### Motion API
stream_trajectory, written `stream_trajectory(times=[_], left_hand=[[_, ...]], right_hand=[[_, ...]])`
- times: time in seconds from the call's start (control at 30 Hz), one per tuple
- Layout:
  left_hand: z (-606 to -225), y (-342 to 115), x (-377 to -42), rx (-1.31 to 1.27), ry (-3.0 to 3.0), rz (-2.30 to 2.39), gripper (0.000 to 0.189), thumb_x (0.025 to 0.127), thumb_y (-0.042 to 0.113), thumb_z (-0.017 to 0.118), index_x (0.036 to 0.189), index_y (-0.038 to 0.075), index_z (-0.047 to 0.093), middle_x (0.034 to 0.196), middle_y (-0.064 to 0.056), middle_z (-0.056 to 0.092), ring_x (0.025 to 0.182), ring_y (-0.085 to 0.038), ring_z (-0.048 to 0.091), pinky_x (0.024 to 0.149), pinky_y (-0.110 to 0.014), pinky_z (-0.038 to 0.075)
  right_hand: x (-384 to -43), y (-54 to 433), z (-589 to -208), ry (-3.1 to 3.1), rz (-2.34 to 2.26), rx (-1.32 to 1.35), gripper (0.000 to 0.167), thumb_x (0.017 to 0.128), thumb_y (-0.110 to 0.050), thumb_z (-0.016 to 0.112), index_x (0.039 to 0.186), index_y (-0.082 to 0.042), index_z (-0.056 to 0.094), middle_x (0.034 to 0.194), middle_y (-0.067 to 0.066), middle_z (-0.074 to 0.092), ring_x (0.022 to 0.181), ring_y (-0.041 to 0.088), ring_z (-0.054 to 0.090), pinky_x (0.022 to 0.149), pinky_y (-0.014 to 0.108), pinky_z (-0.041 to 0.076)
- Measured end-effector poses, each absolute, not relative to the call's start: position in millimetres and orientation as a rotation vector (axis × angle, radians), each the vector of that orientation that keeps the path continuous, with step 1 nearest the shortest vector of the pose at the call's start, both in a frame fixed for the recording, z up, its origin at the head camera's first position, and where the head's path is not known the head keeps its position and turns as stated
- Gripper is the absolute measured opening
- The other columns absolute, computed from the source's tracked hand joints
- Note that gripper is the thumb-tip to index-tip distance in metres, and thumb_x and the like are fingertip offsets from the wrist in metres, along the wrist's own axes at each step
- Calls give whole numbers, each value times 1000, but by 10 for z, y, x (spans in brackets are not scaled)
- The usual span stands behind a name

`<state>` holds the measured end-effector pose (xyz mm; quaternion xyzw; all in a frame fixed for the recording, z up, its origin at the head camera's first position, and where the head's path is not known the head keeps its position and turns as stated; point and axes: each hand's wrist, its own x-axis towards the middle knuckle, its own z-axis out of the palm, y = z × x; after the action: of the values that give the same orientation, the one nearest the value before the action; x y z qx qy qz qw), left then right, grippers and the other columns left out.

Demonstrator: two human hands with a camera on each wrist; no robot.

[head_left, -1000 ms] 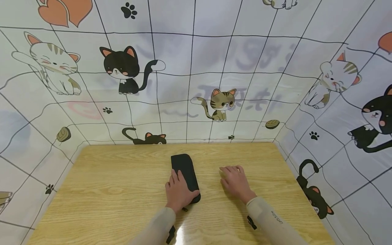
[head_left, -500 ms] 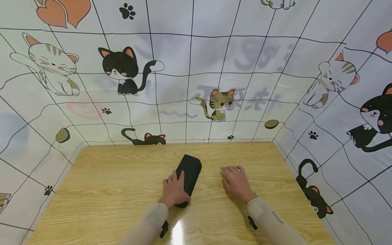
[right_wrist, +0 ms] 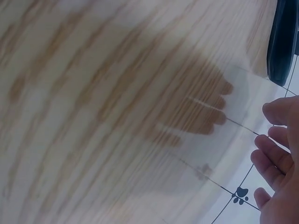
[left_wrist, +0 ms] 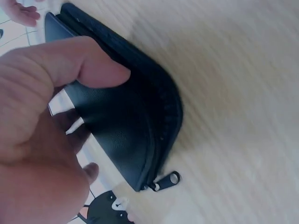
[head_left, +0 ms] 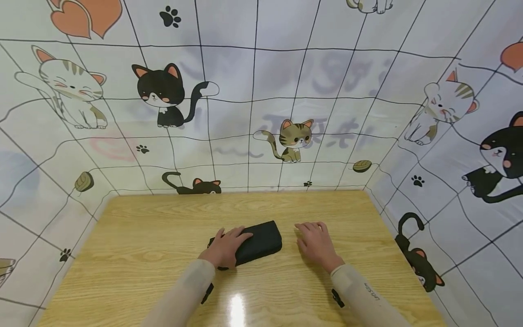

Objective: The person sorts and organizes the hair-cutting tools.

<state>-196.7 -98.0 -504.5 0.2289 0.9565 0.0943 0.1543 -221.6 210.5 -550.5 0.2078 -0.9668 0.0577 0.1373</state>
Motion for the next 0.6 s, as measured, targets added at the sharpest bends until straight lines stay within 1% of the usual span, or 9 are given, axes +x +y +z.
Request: stream_trajectory(times=[0.07, 0.17, 0.27, 0.33, 0.47, 0.6], left_hand=[[-5045, -1003, -1992, 694, 2736, 230, 83, 80, 3, 75, 150, 26, 37, 160, -7, 29, 147, -28, 30, 120, -59, 18], [-5072, -1045, -2011, 736, 2753, 182, 83, 81, 4, 76, 150, 29, 37, 160, -4, 30, 148, -26, 30, 120, -59, 16], [-5122, -1091, -2015, 766, 2780, 158, 86, 79, 8, 79, 150, 31, 36, 160, -3, 31, 148, -26, 30, 121, -59, 15], [-5164, -1128, -2021, 771, 2794, 162, 88, 78, 8, 79, 151, 30, 35, 160, -4, 30, 148, -27, 29, 121, -59, 15], [-5182, -1259, -2022, 745, 2819, 274, 86, 79, 16, 79, 152, 27, 34, 160, -8, 29, 148, -30, 28, 120, -59, 14], [-5145, -1463, -1993, 703, 2871, 405, 75, 84, 25, 70, 151, 22, 37, 160, -12, 29, 148, -34, 27, 118, -63, 14]], right_hand=[[-2214, 2108, -5494, -2798, 173, 598, 43, 86, -23, 73, 127, -15, 63, 118, 4, 67, 110, 25, 62, 101, 50, 40], [-2215, 2114, -5481, -2801, 166, 596, 43, 86, -24, 74, 127, -15, 63, 119, 4, 67, 111, 25, 62, 102, 51, 39], [-2221, 2138, -5481, -2802, 152, 596, 44, 86, -25, 74, 127, -15, 63, 120, 5, 67, 112, 25, 61, 102, 51, 39], [-2225, 2160, -5474, -2808, 142, 596, 44, 86, -25, 74, 127, -14, 62, 121, 5, 67, 112, 26, 61, 103, 52, 39], [-2238, 2217, -5461, -2817, 133, 602, 46, 86, -25, 73, 129, -12, 61, 124, 7, 65, 114, 28, 61, 103, 53, 39], [-2251, 2285, -5458, -2815, 135, 607, 49, 87, -26, 73, 132, -12, 59, 129, 9, 63, 118, 29, 59, 104, 55, 38]])
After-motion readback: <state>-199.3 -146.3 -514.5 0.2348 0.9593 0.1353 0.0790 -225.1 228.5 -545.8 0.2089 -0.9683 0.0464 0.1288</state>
